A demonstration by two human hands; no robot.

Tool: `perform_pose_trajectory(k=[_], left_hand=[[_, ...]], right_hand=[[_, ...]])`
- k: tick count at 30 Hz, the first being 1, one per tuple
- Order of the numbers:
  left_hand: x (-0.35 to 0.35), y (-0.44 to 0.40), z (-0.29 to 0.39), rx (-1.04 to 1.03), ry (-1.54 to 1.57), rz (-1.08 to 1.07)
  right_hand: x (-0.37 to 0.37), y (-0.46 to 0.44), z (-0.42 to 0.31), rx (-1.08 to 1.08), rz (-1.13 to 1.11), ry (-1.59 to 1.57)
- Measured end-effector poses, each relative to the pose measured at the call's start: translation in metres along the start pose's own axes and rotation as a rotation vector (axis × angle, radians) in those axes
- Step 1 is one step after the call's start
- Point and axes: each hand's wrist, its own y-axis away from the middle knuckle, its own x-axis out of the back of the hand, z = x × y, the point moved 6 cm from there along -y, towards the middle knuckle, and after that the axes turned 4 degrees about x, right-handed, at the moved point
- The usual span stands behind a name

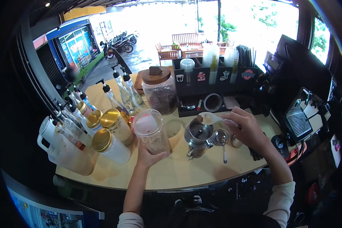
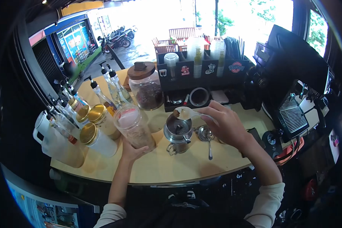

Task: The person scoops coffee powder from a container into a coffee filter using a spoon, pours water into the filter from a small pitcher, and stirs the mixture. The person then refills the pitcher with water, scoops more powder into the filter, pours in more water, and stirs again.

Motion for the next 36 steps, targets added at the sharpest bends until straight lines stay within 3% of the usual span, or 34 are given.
perform_pose_trajectory(k=[4,6,12,16,18,24,36], left_hand=[[-0.004,0.001,-0.021,0.098,0.105,-0.017],[-0.001,0.001,-0.017,0.015,0.086,0.071],[0.002,-0.001,-0.008,-0.019,-0.066,0.054],[0.002,0.001,-0.013,-0.02,-0.011,0.098],[-0.001,0.002,-0.026,0.097,0.041,-0.009],[0.0,0.0,-0.02,-0.011,0.056,0.061],[0.0,0.0,-0.013,0.007,0.003,0.057]], right_hand=[[-0.006,0.019,0.011,-0.005,0.02,0.11],[-0.008,0.023,0.014,-0.019,0.02,0.108],[-0.014,0.021,0.018,-0.006,0.052,0.106],[-0.022,0.017,0.023,-0.001,0.061,0.114],[-0.027,0.016,0.02,0.015,0.07,0.116],[-0.036,0.019,0.02,0.058,0.073,0.143],[-0.032,0.03,0.028,0.046,0.172,0.128]])
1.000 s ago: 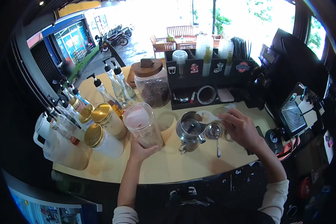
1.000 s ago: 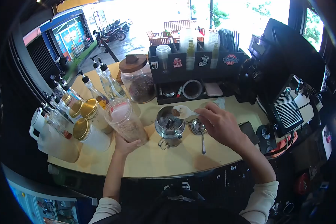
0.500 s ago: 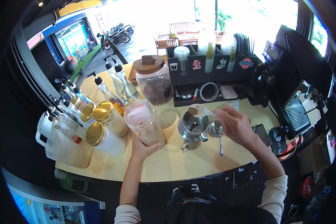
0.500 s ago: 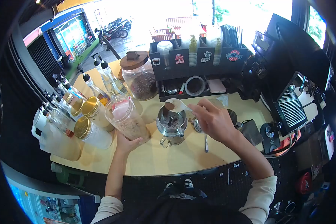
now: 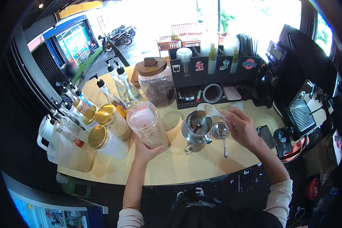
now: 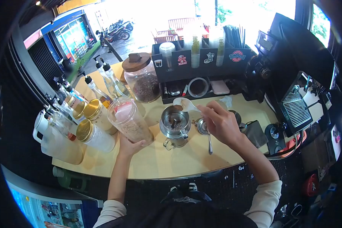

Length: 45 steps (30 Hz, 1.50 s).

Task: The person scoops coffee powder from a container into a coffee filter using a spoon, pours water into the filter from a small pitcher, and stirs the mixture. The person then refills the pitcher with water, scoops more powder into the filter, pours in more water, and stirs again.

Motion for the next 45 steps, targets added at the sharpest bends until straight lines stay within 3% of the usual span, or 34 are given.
perform_pose_trajectory(k=[14,31,40,42,45], left_hand=[[-0.002,-0.001,0.005,0.011,0.011,-0.032],[-0.001,-0.001,0.02,-0.027,-0.078,-0.009],[-0.001,0.003,0.0,0.065,-0.017,-0.036],[0.003,0.005,0.012,0.016,-0.162,0.063],[0.004,0.005,0.017,0.045,-0.225,0.034]], right_hand=[[0.008,0.026,-0.01,-0.011,0.047,-0.089],[0.011,0.029,-0.023,0.134,-0.058,-0.028],[0.009,0.011,-0.032,0.099,-0.06,-0.05],[0.016,-0.011,-0.051,0.179,-0.034,-0.004],[0.011,-0.045,-0.075,0.315,0.02,0.078]])
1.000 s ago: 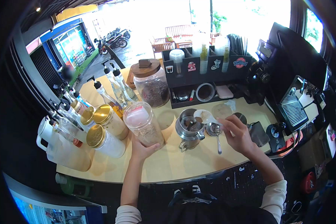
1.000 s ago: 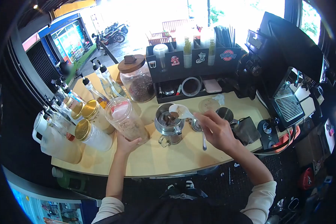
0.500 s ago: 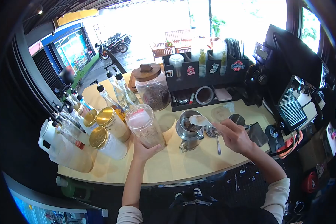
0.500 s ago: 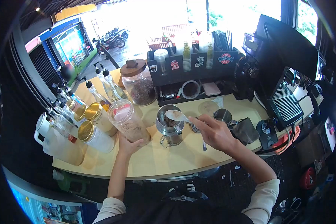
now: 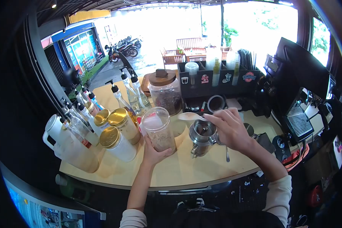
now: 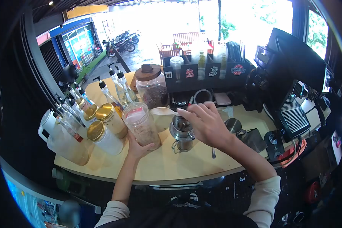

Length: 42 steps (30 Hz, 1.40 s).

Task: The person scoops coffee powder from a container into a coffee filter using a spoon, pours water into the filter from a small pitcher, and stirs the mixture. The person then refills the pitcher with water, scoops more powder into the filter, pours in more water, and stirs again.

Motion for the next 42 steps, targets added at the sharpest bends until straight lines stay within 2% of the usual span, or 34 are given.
perform_pose_trajectory(k=[5,7,12,15,17,19,23,25,28,29,31,32,34,35,37,38,40,41,42], left_hand=[[-0.002,0.002,-0.006,0.029,0.082,-0.018],[-0.002,0.002,-0.006,0.024,0.15,-0.021],[0.004,0.002,-0.01,0.037,0.043,0.022],[0.01,0.0,-0.014,0.04,-0.018,0.076],[0.01,-0.001,-0.022,0.06,-0.001,0.091],[0.01,-0.003,-0.022,0.073,0.016,0.097],[0.009,-0.004,-0.014,0.049,0.115,0.144],[0.012,-0.003,-0.012,0.021,0.157,0.171],[0.033,0.011,0.026,-0.275,0.022,0.457],[0.031,0.011,0.026,-0.285,0.024,0.453],[0.03,0.019,0.039,-0.469,-0.194,0.506],[0.025,0.018,0.044,-0.474,-0.197,0.502],[-0.002,0.011,0.08,-0.533,-0.174,0.244],[-0.013,0.005,0.089,-0.531,-0.181,0.246],[-0.04,-0.011,0.103,-0.439,0.128,0.07],[-0.048,-0.016,0.11,-0.439,0.119,0.073],[-0.072,-0.024,0.121,-0.396,0.133,-0.137],[-0.074,-0.026,0.124,-0.392,0.126,-0.137],[-0.082,-0.029,0.122,-0.277,0.154,-0.218]], right_hand=[[-0.024,-0.065,-0.022,0.169,0.045,0.125],[-0.052,-0.08,-0.03,0.3,-0.09,0.279],[-0.087,-0.094,-0.04,0.409,-0.216,0.277],[-0.069,-0.091,-0.039,0.298,-0.155,0.118],[-0.05,-0.079,-0.026,0.116,-0.093,-0.082],[-0.036,-0.054,-0.011,0.059,-0.07,-0.067],[-0.007,0.029,0.045,-0.321,0.152,-0.101],[0.002,0.085,0.074,-0.483,0.249,-0.022],[0.005,0.163,0.094,-0.605,0.366,0.017],[0.002,0.189,0.101,-0.681,0.362,0.069],[-0.007,0.229,0.111,-0.764,0.364,0.119],[-0.016,0.249,0.121,-0.861,0.388,-0.01],[-0.028,0.264,0.127,-0.969,0.512,-0.205],[-0.033,0.267,0.126,-0.969,0.511,-0.213],[-0.041,0.276,0.126,-1.025,0.582,-0.302],[-0.04,0.273,0.123,-0.976,0.635,-0.29],[-0.04,0.272,0.122,-0.991,0.634,-0.35],[-0.042,0.273,0.123,-1.008,0.63,-0.399],[-0.043,0.275,0.124,-1.011,0.629,-0.405]])
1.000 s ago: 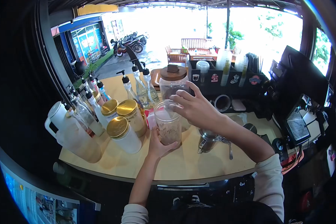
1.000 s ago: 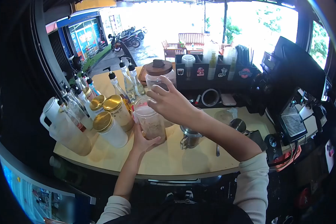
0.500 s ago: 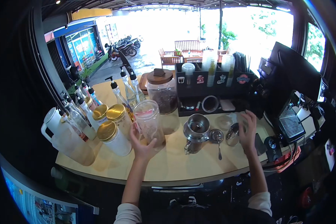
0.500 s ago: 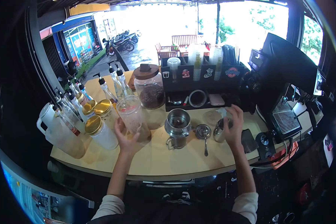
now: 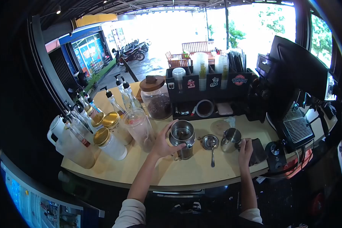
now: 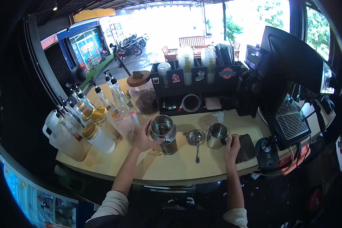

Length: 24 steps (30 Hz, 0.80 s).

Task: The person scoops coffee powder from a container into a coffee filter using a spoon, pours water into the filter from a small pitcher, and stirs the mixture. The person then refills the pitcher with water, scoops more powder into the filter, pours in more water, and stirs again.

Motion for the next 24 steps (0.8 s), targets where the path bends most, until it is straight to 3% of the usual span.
perform_pose_trajectory(k=[2,15,18,21,24], left_hand=[[-0.007,-0.001,-0.012,0.161,0.078,-0.049],[-0.018,0.013,-0.029,0.218,0.144,-0.027],[-0.025,0.01,-0.036,0.234,0.33,-0.083],[-0.032,0.018,-0.051,0.281,0.47,-0.093],[-0.04,0.022,-0.057,0.302,0.659,-0.113]], right_hand=[[0.0,0.0,0.002,0.038,-0.027,0.121],[-0.002,0.002,-0.008,-0.02,-0.045,0.052],[-0.002,-0.004,-0.003,-0.058,-0.078,0.033],[-0.001,0.001,0.005,-0.092,-0.106,-0.152],[-0.003,-0.001,0.023,-0.259,-0.107,-0.447]])
